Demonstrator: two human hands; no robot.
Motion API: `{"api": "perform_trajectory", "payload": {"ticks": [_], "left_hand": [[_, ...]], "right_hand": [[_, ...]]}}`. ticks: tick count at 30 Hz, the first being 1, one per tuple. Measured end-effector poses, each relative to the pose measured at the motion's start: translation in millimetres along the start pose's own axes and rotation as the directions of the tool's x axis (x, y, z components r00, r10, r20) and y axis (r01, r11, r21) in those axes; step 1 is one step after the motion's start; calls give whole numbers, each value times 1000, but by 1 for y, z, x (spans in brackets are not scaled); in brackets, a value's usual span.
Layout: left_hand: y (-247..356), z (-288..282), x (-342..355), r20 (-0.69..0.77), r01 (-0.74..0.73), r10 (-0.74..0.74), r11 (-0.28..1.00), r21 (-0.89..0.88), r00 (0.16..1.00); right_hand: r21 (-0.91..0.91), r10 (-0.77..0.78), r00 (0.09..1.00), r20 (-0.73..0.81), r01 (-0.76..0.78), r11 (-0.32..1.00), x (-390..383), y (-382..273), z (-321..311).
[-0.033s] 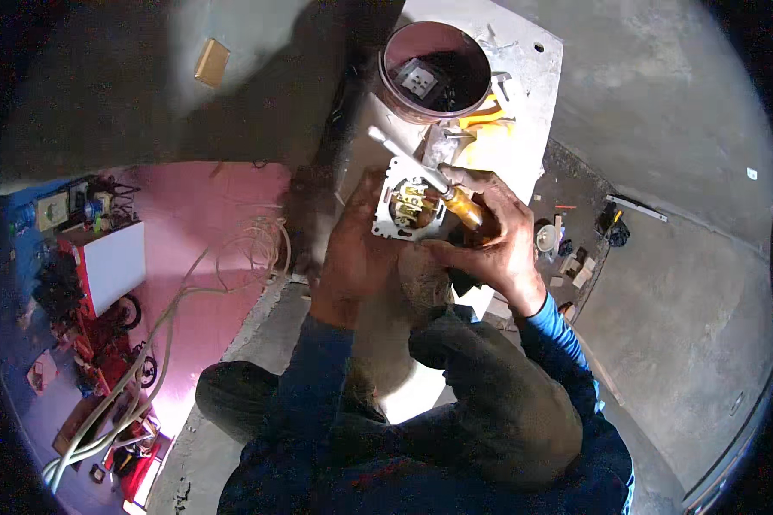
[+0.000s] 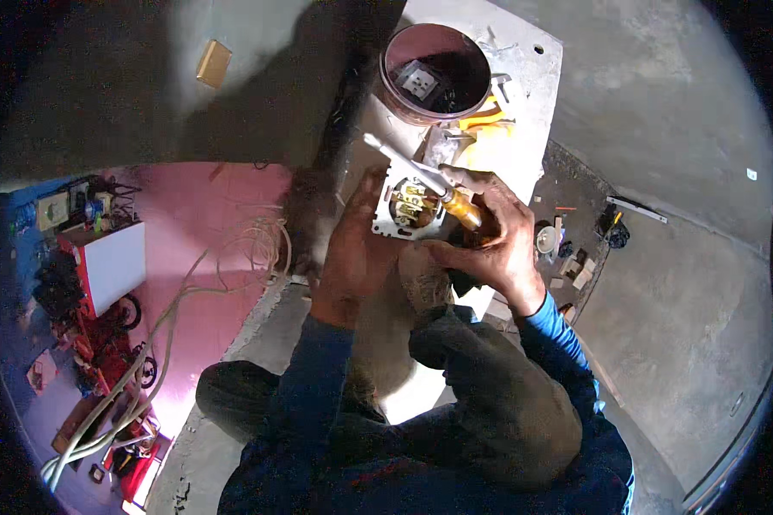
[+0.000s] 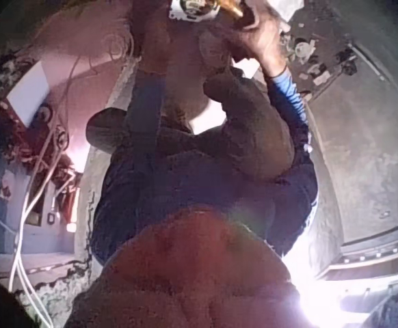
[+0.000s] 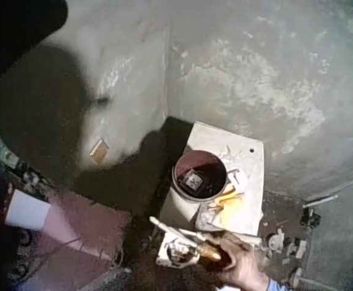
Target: The recorder is installing or repairing an electrical outlet and wiring in a wall under renovation.
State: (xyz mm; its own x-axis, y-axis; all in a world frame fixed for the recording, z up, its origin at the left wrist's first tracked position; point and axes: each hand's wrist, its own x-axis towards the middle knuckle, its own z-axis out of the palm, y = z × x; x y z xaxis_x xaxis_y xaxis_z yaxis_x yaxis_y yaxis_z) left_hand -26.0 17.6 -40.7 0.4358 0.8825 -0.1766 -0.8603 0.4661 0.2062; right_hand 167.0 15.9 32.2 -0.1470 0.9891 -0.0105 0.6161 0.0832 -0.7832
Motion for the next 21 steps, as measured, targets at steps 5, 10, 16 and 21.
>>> {"api": "perform_trajectory", "payload": {"ticks": [5, 10, 16, 21], "left_hand": [[22, 35, 0, -111, 68, -54, 989, 129, 992], [20, 47, 1, -177, 125, -70, 936, 328, 982], [38, 63, -10, -79, 67, -48, 963, 261, 996], [45, 75, -14, -157, 71, -40, 978, 194, 987]], "right_hand": [[-175, -94, 992, -83, 78, 981, 3, -7, -3], [-159, -109, 989, -104, 91, 983, 6, -18, -19], [-85, -214, 976, 39, 216, 973, 16, -39, -34], [8, -289, 957, 33, 289, 957, 30, -71, -50]]}}
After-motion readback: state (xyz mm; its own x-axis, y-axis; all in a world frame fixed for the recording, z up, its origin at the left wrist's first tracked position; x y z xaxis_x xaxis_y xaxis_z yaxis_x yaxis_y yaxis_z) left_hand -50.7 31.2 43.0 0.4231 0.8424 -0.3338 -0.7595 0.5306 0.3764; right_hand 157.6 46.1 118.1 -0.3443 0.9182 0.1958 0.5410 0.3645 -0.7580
